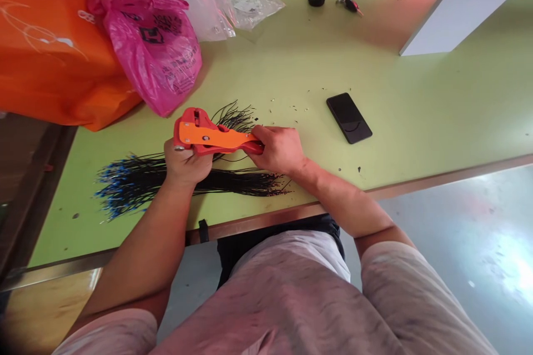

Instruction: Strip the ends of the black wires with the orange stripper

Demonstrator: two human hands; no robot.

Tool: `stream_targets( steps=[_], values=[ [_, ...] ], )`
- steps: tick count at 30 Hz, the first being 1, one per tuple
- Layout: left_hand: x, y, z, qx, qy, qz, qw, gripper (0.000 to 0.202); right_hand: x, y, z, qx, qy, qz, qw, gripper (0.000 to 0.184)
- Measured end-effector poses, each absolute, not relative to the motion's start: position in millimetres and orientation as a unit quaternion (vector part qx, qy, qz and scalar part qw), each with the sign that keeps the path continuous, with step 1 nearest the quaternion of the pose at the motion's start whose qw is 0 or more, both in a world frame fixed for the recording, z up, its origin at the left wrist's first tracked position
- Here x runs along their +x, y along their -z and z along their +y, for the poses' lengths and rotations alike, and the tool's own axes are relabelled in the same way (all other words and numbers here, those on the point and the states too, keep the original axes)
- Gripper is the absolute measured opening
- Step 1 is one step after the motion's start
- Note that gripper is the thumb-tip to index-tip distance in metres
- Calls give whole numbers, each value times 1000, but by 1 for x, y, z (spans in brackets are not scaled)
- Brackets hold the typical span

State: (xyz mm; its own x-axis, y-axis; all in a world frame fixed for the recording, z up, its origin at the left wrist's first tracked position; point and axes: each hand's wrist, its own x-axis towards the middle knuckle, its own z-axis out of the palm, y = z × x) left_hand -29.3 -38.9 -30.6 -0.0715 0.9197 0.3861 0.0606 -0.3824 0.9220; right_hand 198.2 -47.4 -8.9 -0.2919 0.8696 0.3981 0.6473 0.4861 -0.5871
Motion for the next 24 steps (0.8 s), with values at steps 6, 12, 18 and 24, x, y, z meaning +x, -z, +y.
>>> stream_targets(
  steps=[6, 12, 18, 24],
  values=[
    [-22, 6, -49, 632, -563, 427, 320, 38, 200, 8, -39, -473, -326, -699, 425, 52],
    [-21, 5, -47, 608, -564, 438, 346, 44, 203, 18, -31, -440, -263, -739, 436, 38],
    [-19, 16, -42, 586, -580, 448, 345, 46, 203, 25, -35, -418, -196, -787, 408, 41],
    [-25, 27, -39, 585, -580, 460, 331, 44, 203, 19, -36, -410, -165, -800, 406, 41]
  ],
)
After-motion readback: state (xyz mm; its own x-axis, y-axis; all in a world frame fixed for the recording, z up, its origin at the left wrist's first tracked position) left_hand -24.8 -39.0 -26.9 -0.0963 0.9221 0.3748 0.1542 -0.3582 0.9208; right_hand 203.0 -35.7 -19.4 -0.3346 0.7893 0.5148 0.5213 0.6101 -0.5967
